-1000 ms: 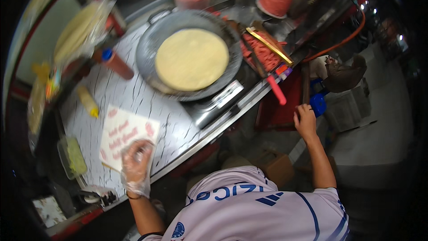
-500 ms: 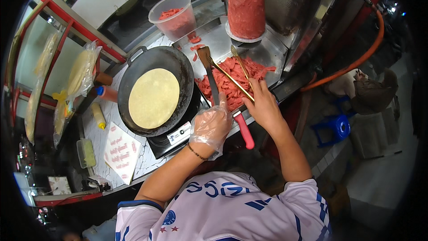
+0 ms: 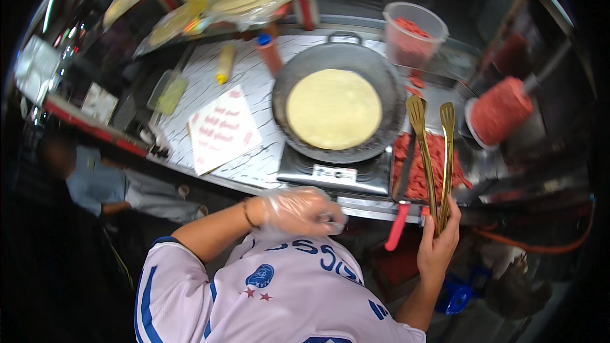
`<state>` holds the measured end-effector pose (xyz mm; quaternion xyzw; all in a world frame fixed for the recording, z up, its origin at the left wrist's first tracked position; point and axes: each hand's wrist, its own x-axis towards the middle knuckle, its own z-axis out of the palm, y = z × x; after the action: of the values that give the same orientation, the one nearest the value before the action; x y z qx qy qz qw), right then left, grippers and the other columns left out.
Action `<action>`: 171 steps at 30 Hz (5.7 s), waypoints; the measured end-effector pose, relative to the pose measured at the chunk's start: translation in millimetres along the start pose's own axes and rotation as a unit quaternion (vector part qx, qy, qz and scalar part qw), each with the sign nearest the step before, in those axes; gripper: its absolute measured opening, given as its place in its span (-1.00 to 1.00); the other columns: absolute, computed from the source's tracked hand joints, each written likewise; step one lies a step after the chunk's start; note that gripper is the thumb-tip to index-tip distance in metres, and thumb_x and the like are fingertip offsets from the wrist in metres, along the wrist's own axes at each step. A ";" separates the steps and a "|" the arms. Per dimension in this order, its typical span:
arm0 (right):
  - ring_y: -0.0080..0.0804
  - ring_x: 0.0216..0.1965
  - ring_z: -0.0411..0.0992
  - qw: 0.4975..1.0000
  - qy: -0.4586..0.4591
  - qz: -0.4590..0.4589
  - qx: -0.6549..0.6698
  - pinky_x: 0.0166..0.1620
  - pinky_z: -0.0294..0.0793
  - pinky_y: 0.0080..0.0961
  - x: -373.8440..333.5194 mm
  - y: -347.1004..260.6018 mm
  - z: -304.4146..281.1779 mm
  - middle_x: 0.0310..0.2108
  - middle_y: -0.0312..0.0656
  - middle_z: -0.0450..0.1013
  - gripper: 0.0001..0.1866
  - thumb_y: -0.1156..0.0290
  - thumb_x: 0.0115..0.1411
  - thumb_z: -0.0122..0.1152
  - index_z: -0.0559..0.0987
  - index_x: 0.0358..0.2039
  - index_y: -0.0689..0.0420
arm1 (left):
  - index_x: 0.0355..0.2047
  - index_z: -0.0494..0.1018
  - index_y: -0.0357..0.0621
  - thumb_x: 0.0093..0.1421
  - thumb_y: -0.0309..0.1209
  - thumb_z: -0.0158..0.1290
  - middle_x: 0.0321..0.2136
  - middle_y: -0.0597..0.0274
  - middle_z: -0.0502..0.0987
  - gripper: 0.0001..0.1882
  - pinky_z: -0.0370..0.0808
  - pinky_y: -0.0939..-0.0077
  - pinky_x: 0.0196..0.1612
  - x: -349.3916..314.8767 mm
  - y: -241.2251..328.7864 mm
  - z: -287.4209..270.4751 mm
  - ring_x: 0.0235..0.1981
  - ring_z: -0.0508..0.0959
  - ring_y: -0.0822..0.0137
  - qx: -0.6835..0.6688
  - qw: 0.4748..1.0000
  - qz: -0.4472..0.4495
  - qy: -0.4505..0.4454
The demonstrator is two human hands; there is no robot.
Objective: The person assembles a doner kebab by placing lettuce and sliced meat on a flatbread, adding sauces, and wrapping it in paper. They then begin preparing another flatbread on a griddle while slicing more meat from a vertical rotisserie.
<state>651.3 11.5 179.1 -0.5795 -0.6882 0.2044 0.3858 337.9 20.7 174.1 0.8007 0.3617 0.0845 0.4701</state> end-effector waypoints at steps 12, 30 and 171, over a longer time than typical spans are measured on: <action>0.14 -0.39 0.46 0.923 -0.337 -0.184 0.024 -0.35 0.50 -0.04 -28.0 -161.1 314.6 -0.22 0.10 0.31 -0.53 0.46 0.28 0.10 0.34 0.20 0.16 | -0.14 0.62 -0.20 0.29 -0.21 0.20 -0.36 0.23 0.67 -0.69 0.45 0.65 -0.36 -297.7 -131.4 -25.9 -0.39 0.62 0.48 -0.421 0.850 -0.239 0.210; 0.07 -0.02 0.48 0.981 -0.082 -0.162 0.062 0.07 0.45 -0.14 208.4 -206.1 584.5 -0.07 0.12 0.48 -0.33 0.32 0.11 0.35 0.33 0.19 0.25 | -0.14 0.34 -0.26 0.22 -0.55 0.12 -0.20 0.02 0.45 -0.76 0.51 0.28 -0.13 -248.0 -278.1 9.5 -0.25 0.56 0.17 -0.023 0.751 -0.164 0.639; -0.58 -0.56 0.34 0.897 -0.008 0.129 0.424 -0.49 0.34 -0.66 -82.1 111.1 -95.5 -0.43 -0.19 0.42 -0.68 0.37 0.36 0.17 0.39 0.03 0.25 | -0.25 0.38 -0.12 0.49 0.04 -0.21 -0.62 0.44 0.27 -0.54 0.26 0.44 -0.54 213.9 19.8 80.4 -0.63 0.25 0.49 -0.311 0.928 0.052 0.198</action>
<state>798.3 -55.6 133.1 -0.4431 -0.4588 0.5291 0.5597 540.9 100.1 102.7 0.5990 0.3610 0.3740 0.6091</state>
